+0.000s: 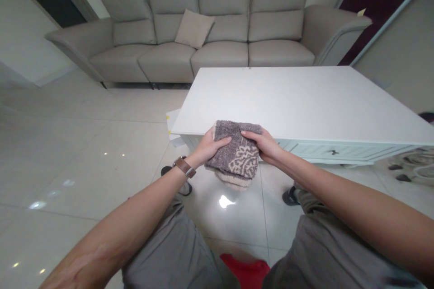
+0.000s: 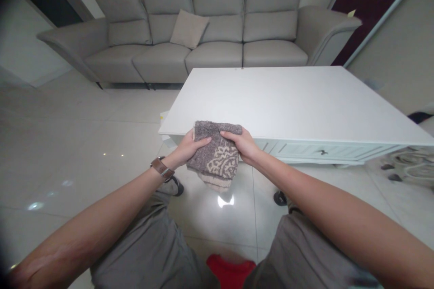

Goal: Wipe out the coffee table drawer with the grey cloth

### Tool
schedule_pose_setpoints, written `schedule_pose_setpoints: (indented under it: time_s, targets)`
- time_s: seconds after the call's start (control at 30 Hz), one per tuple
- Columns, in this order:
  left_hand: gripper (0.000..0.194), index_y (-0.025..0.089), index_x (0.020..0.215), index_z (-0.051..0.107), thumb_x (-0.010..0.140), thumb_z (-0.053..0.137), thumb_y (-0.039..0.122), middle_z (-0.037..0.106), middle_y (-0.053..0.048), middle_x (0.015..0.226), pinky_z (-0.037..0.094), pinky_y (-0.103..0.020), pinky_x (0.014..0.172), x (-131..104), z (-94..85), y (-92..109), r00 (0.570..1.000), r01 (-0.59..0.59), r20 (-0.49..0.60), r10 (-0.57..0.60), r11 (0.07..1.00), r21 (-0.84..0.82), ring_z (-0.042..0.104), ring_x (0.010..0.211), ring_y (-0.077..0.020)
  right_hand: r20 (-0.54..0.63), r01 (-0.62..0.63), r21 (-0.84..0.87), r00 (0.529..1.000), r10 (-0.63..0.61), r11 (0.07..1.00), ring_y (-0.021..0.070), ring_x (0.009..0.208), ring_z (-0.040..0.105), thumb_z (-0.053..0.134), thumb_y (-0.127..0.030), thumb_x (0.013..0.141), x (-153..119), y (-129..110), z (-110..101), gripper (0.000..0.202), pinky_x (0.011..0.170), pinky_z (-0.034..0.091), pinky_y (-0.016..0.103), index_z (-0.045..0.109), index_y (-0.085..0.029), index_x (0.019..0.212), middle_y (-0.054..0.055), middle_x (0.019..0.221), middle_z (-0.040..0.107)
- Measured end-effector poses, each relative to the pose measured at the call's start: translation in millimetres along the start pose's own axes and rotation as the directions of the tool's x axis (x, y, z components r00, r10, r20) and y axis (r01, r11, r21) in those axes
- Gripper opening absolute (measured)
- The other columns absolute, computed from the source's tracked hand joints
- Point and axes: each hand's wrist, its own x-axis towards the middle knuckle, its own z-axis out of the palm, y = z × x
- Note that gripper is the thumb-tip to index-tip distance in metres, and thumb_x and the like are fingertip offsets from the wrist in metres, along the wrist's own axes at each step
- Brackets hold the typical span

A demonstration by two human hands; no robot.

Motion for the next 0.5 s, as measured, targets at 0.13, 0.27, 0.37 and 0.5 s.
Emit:
schedule_pose_setpoints:
  time_s: [0.13, 0.27, 0.37, 0.5]
  targets:
    - [0.059, 0.019, 0.119, 0.066, 0.067, 0.090, 0.033, 0.073, -0.010, 0.123, 0.049, -0.043, 0.108, -1.8, -0.9, 1.1, 0.999, -0.039, 0.039, 0.037, 0.997, 0.059, 0.067, 0.116, -0.0272, -0.057, 0.032, -0.097, 0.998, -0.038, 0.995, 0.0191, 0.082, 0.068, 0.089, -0.032, 0.058, 1.5, 4.7, -5.0, 0.041, 0.083, 0.055, 0.036, 0.066, -0.019, 0.089, 0.000, 0.087, 0.074]
    - [0.061, 0.018, 0.119, 0.065, 0.064, 0.091, 0.028, 0.072, -0.010, 0.123, 0.048, -0.043, 0.108, -2.8, -1.0, 1.7, 0.999, -0.018, 0.049, 0.015, 0.997, 0.072, 0.067, 0.116, -0.0272, -0.116, 0.073, -0.208, 0.988, -0.099, 0.975, 0.0155, 0.072, 0.060, 0.084, -0.028, 0.056, 3.1, 6.0, -6.0, 0.037, 0.071, 0.049, 0.029, 0.062, -0.021, 0.084, -0.006, 0.073, 0.064]
    - [0.060, 0.018, 0.117, 0.065, 0.064, 0.091, 0.030, 0.073, -0.009, 0.121, 0.050, -0.041, 0.104, -4.2, 0.0, 2.6, 1.000, 0.002, 0.018, -0.003, 0.999, 0.051, 0.067, 0.112, -0.0255, -0.101, 0.095, -0.252, 0.987, -0.124, 0.963, 0.0154, 0.070, 0.058, 0.083, -0.030, 0.057, 3.7, 6.2, -5.7, 0.037, 0.068, 0.047, 0.028, 0.060, -0.022, 0.085, -0.006, 0.071, 0.062]
    - [0.047, 0.018, 0.105, 0.069, 0.071, 0.087, 0.044, 0.075, -0.007, 0.110, 0.053, -0.036, 0.094, -3.6, 1.1, 2.8, 0.998, 0.010, -0.067, -0.006, 0.998, 0.054, 0.068, 0.102, -0.0233, -0.026, 0.106, -0.266, 0.993, -0.117, 0.958, 0.0160, 0.073, 0.060, 0.087, -0.034, 0.057, 0.8, 7.2, -3.6, 0.043, 0.072, 0.049, 0.030, 0.061, -0.021, 0.089, -0.005, 0.076, 0.066]
